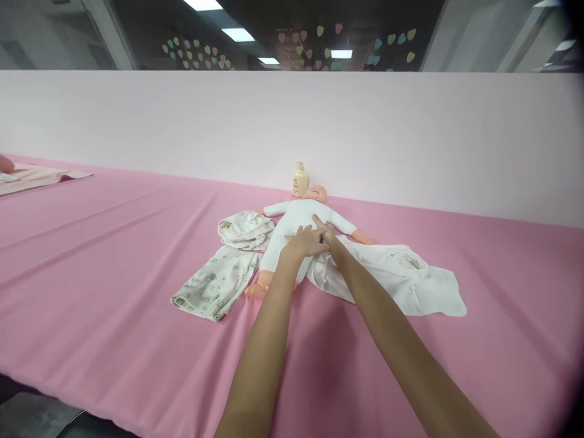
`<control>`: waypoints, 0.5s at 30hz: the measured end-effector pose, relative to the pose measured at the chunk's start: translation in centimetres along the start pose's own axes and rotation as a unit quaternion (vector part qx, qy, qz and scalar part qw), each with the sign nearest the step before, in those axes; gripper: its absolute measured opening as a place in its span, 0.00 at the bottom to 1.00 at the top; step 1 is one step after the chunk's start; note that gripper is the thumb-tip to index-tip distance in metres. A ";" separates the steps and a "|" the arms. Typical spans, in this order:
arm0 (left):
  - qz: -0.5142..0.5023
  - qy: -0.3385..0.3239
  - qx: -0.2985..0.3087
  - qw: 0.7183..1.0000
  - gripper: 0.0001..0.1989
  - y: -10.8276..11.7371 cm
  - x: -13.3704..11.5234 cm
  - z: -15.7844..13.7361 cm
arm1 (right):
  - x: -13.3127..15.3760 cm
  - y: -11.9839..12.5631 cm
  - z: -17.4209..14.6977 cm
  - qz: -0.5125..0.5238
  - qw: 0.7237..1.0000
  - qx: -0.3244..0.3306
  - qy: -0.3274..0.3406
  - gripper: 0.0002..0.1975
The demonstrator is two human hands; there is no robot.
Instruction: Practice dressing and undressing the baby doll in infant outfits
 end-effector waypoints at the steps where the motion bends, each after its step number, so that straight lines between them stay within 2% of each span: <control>1: 0.019 0.012 0.011 1.000 0.30 -0.5 -0.4 0.0 | 0.1 0.5 0.0 -0.048 0.999 0.013 0.014 0.19; 4: 0.067 0.059 0.008 0.996 0.30 -1.7 -0.5 0.3 | 0.3 3.3 -0.4 -0.175 0.981 0.038 0.072 0.16; 6: 0.075 0.068 -0.005 0.995 0.30 -2.3 -0.2 0.6 | 0.6 6.8 -1.0 -0.257 0.959 0.038 0.113 0.14; 8: 0.075 0.068 -0.020 0.995 0.30 -2.6 0.0 0.9 | 0.8 11.5 -1.7 -0.346 0.927 0.028 0.143 0.14; 12: 0.071 0.077 -0.044 0.994 0.28 -2.8 0.2 1.3 | 1.1 20.4 -3.1 -0.492 0.858 0.048 0.141 0.13; 15: 0.062 0.081 -0.055 0.993 0.26 -3.3 0.3 1.5 | 1.3 23.6 -5.2 -0.549 0.816 0.109 0.145 0.10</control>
Point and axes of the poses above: each hand's wrist, its own z-axis towards the middle knuckle, its own y-axis out of the back of the hand, x = y × z, the point moved 3 cm from there along z, towards the middle knuckle, and after that the axes turned 15 degrees about y, right-handed, at the moved point
